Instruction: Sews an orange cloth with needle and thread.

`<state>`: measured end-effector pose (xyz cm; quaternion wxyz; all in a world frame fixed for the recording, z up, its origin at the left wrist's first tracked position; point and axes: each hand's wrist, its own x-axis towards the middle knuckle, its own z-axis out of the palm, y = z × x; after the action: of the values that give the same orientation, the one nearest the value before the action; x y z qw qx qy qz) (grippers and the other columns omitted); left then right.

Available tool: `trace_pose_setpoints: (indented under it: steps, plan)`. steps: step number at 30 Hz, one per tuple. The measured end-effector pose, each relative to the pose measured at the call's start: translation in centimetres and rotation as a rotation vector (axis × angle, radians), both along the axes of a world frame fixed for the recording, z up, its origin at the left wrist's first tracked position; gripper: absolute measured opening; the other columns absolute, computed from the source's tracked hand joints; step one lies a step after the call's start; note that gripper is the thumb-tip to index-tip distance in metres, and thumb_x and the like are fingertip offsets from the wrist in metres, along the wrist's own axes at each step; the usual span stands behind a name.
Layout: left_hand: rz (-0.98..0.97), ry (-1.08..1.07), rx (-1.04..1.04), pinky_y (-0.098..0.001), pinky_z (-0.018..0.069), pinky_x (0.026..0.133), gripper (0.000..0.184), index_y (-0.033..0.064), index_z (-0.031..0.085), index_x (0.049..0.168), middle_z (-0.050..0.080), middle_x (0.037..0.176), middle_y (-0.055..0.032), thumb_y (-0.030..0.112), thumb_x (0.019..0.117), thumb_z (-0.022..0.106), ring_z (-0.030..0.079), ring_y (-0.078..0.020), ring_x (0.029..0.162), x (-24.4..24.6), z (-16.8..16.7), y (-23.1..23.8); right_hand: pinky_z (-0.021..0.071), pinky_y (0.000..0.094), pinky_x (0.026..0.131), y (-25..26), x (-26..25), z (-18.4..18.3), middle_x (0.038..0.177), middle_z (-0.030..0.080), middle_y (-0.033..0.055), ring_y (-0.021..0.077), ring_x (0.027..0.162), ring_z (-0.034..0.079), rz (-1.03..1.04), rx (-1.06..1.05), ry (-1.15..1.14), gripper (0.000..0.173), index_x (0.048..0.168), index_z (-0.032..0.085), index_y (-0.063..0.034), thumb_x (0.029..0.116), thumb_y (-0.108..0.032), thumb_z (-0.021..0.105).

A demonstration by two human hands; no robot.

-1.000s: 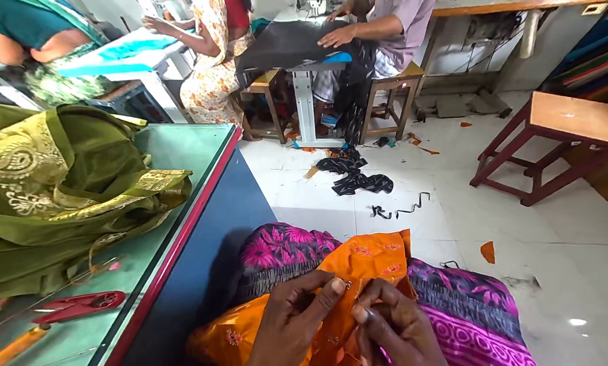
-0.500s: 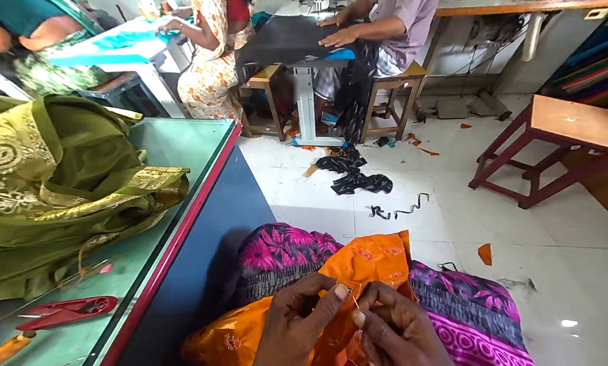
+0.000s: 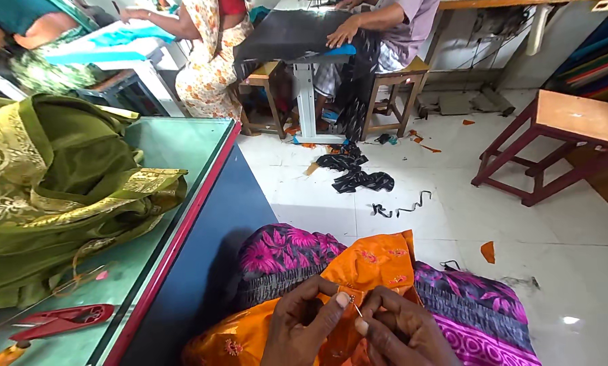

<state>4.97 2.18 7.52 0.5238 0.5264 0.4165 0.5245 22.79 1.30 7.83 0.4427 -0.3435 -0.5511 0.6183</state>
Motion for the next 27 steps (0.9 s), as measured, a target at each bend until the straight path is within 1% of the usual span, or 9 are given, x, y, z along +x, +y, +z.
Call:
trace_pose_setpoints:
  steps: [3,5,9,16,18,20,24,27]
  plan:
    - [-0.01,-0.078,-0.048,-0.0117,0.0521,0.065,0.011,0.0176,0.073,0.093,0.067,0.084,0.0149,0.02,0.0972,0.063,0.061,0.0071,0.072,0.1,0.0,0.0,0.0412,0.0102,0.05,-0.1,0.1,-0.1,0.067,0.058,-0.0136,-0.0096,0.055,0.05,0.012,0.013,0.01,0.005,0.101,0.057,-0.0111,0.1038,-0.015,0.058]
    - [-0.009,-0.117,-0.08,-0.0132,0.0536,0.067,0.011,0.0175,0.073,0.092,0.068,0.084,0.0134,0.018,0.0969,0.063,0.063,0.0056,0.074,0.2,-0.1,-0.1,0.0415,0.0102,0.05,-0.1,0.2,-0.2,0.068,0.058,-0.0133,-0.0095,0.055,0.05,0.016,0.025,0.016,0.005,0.101,0.057,-0.0111,0.1038,-0.015,0.058]
    - [-0.013,-0.126,-0.105,-0.0122,0.0515,0.063,0.011,0.0184,0.073,0.091,0.067,0.082,0.0138,0.019,0.0964,0.064,0.061,0.0063,0.07,0.3,0.0,-0.3,0.0426,0.0106,0.05,-0.1,0.2,-0.1,0.068,0.059,-0.0135,-0.0093,0.055,0.051,0.009,0.034,-0.003,0.005,0.101,0.057,-0.0112,0.1036,-0.015,0.058]
    - [-0.012,-0.143,-0.103,-0.0115,0.0498,0.061,0.011,0.0164,0.074,0.09,0.067,0.079,0.0129,0.018,0.0954,0.065,0.059,0.0065,0.066,0.3,-0.2,-0.4,0.0409,0.0099,0.05,0.0,0.4,0.1,0.068,0.057,-0.0134,-0.0099,0.055,0.05,0.024,0.032,-0.051,0.006,0.101,0.056,-0.0108,0.1033,-0.016,0.058]
    - [-0.016,-0.154,-0.126,-0.012,0.0509,0.062,0.011,0.0169,0.074,0.089,0.068,0.079,0.0127,0.016,0.0955,0.064,0.061,0.0059,0.067,0.5,-0.2,-0.4,0.041,0.0096,0.051,0.0,0.5,0.0,0.068,0.058,-0.0135,-0.0103,0.056,0.05,0.024,0.042,-0.059,0.006,0.101,0.057,-0.0107,0.1032,-0.016,0.059]
    - [-0.035,-0.19,-0.17,-0.0124,0.0507,0.06,0.013,0.0176,0.073,0.088,0.067,0.078,0.012,0.017,0.0958,0.063,0.061,0.0055,0.066,0.6,-0.2,-0.4,0.041,0.0094,0.051,0.0,0.6,-0.1,0.069,0.058,-0.0134,-0.0105,0.056,0.05,0.021,0.051,-0.048,0.008,0.101,0.057,-0.0106,0.1032,-0.018,0.059]
    - [-0.111,-0.288,-0.268,-0.0104,0.0439,0.052,0.016,0.0205,0.072,0.085,0.063,0.07,0.0122,0.023,0.0972,0.062,0.054,0.0072,0.057,0.7,-0.6,-0.3,0.0413,0.0086,0.051,0.0,0.7,-0.6,0.069,0.058,-0.0143,-0.0114,0.057,0.05,0.0,0.076,-0.02,0.009,0.1,0.058,-0.0118,0.1031,-0.02,0.06]
    - [-0.171,-0.423,-0.389,-0.012,0.0466,0.052,0.019,0.0211,0.073,0.082,0.064,0.068,0.01,0.022,0.0965,0.061,0.058,0.0054,0.058,1.0,-0.5,-0.3,0.0421,0.0082,0.053,0.0,0.6,-1.1,0.07,0.059,-0.0138,-0.0115,0.059,0.051,-0.011,0.118,0.013,0.013,0.099,0.058,-0.0112,0.1032,-0.023,0.06]
